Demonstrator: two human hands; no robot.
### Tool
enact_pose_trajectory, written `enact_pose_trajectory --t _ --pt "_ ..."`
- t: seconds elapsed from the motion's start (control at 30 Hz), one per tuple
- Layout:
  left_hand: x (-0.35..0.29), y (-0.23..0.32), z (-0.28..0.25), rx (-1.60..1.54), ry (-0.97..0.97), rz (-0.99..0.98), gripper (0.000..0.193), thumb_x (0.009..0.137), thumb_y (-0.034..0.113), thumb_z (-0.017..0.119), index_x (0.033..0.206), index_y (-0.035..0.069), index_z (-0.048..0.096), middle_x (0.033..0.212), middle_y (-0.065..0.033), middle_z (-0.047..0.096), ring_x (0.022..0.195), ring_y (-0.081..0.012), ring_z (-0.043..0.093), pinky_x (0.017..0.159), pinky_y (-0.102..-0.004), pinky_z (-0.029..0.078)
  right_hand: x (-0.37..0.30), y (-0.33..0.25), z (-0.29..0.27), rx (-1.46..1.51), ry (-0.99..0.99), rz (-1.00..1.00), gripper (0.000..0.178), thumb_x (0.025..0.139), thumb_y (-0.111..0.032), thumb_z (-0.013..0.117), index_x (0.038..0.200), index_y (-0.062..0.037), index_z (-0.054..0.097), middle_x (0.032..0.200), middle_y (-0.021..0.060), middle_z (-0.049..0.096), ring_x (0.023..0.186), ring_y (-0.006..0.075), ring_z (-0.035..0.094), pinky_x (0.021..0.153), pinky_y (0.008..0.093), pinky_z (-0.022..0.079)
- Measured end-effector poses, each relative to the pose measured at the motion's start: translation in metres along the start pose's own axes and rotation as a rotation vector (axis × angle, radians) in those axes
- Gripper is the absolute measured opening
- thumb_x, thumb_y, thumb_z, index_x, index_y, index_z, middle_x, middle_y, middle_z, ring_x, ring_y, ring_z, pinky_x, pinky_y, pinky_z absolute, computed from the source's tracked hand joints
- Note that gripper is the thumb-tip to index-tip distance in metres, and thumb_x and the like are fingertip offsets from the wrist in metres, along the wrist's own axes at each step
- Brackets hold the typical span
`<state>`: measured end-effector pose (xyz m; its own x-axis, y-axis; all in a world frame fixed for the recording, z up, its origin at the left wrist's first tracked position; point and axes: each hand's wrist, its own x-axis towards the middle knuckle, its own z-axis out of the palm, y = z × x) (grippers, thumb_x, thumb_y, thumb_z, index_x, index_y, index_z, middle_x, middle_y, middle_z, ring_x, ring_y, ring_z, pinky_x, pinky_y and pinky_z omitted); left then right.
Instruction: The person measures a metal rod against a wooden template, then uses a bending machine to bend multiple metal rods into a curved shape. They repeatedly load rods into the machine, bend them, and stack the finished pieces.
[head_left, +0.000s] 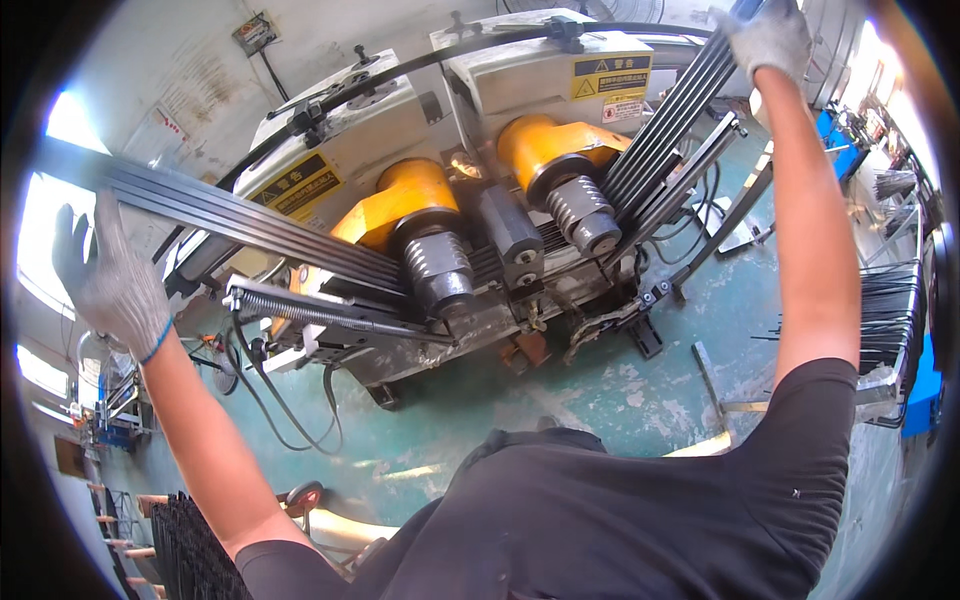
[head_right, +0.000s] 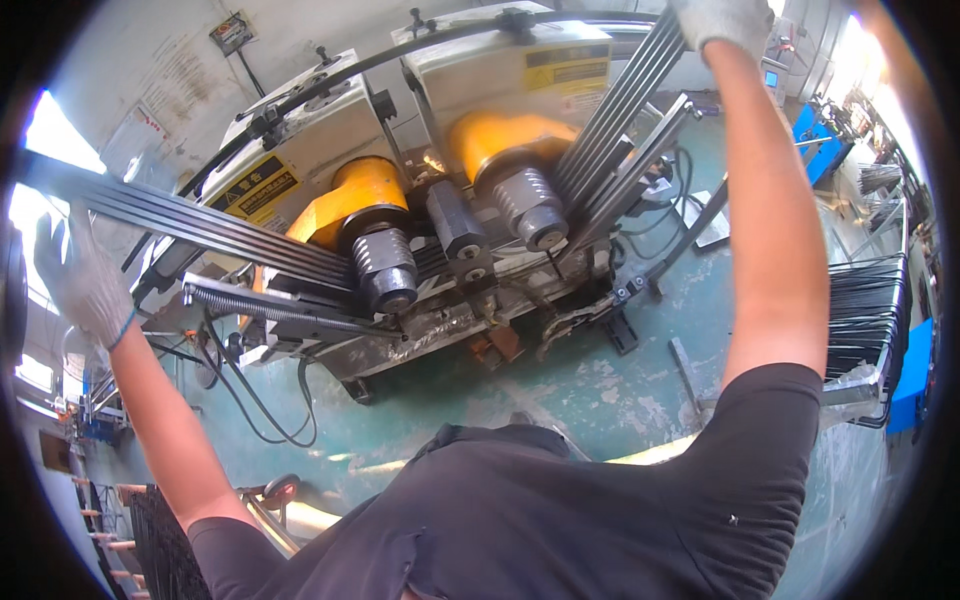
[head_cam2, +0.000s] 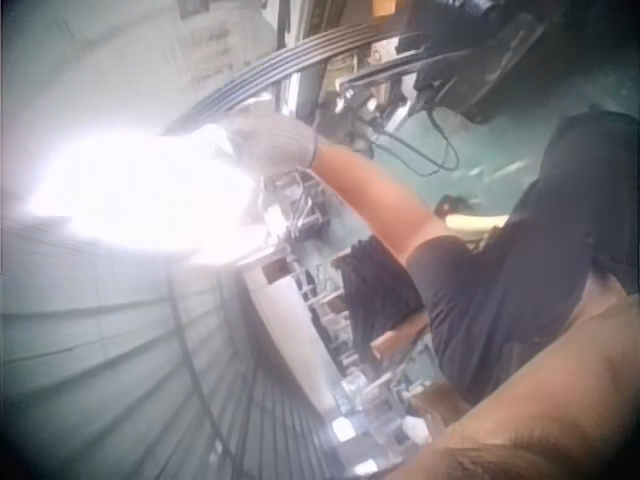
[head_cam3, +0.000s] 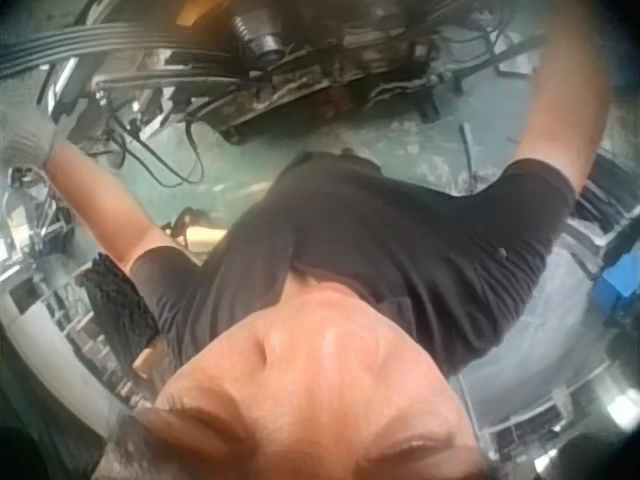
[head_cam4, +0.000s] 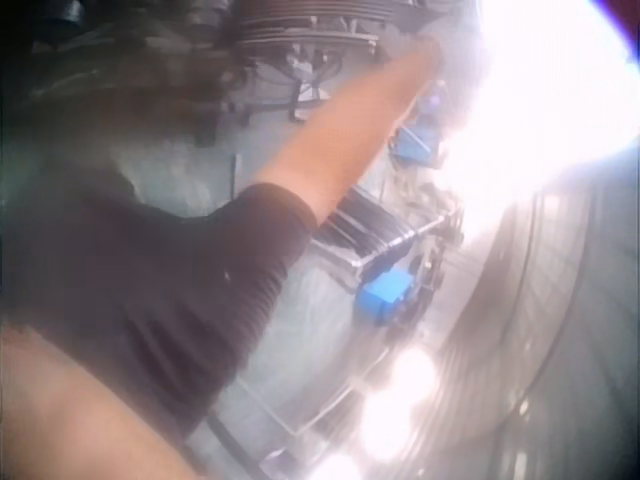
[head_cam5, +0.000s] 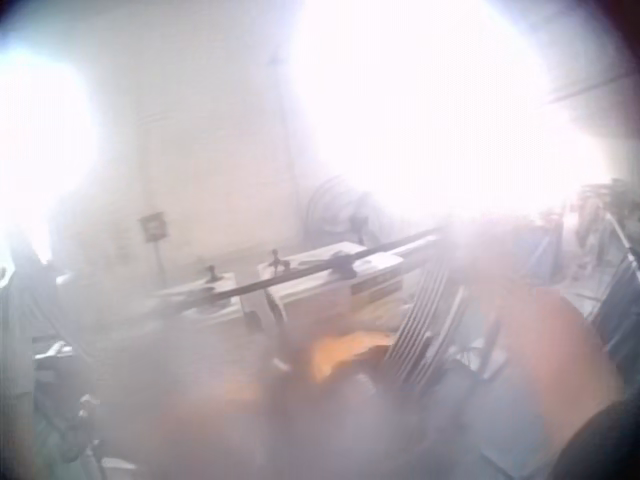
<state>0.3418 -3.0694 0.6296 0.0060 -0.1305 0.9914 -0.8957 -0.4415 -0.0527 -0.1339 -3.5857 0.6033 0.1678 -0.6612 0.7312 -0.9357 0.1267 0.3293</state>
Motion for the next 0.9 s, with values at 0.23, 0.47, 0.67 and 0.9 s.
enact_pose_trajectory --t 0.23,0.47,0.67,0.9 --pt "0.05 0.045 0.074 0.036 -0.155 0.375 0.036 0.114 0.018 0.058 0.147 0.007 0.068 0.138 -0.0184 0.074 0.118 -0.0303 0.075 0.102 -0.0439 0.062 -0.005 -0.016 -0.018 0.123 -0.041 -0.077 0.069 0.105 -0.063 0.057 0.155 -0.0158 0.06 0.172 0.0062 0.042 0.161 0.0294 0.031 0.129 0.0528 0.032" --pt "0.078 0.19 0.079 -0.974 -0.28 -0.549 0.035 0.106 0.013 0.058 0.137 0.0 0.065 0.115 -0.0153 0.07 0.096 -0.0256 0.069 0.085 -0.0398 0.059 -0.037 -0.038 -0.014 0.314 -0.113 -0.152 0.067 0.105 -0.061 0.058 0.154 -0.0147 0.061 0.169 0.0064 0.044 0.157 0.0286 0.034 0.126 0.0515 0.034" --pt "0.086 0.234 0.078 -1.027 -0.353 -0.675 0.034 0.099 0.009 0.058 0.129 -0.006 0.063 0.096 -0.0127 0.067 0.076 -0.0216 0.065 0.071 -0.0364 0.056 -0.057 -0.052 -0.015 0.422 -0.156 -0.189 0.065 0.105 -0.06 0.059 0.152 -0.0138 0.062 0.166 0.0065 0.046 0.154 0.028 0.036 0.124 0.0505 0.035" --pt "0.085 0.212 0.072 -0.934 -0.298 -0.53 0.035 0.099 0.004 0.054 0.132 -0.005 0.061 0.09 -0.0127 0.067 0.069 -0.0213 0.064 0.063 -0.0351 0.055 -0.061 -0.082 -0.028 0.534 -0.155 -0.227 0.063 0.105 -0.058 0.061 0.15 -0.0128 0.063 0.163 0.0066 0.048 0.151 0.0273 0.038 0.122 0.0492 0.037"
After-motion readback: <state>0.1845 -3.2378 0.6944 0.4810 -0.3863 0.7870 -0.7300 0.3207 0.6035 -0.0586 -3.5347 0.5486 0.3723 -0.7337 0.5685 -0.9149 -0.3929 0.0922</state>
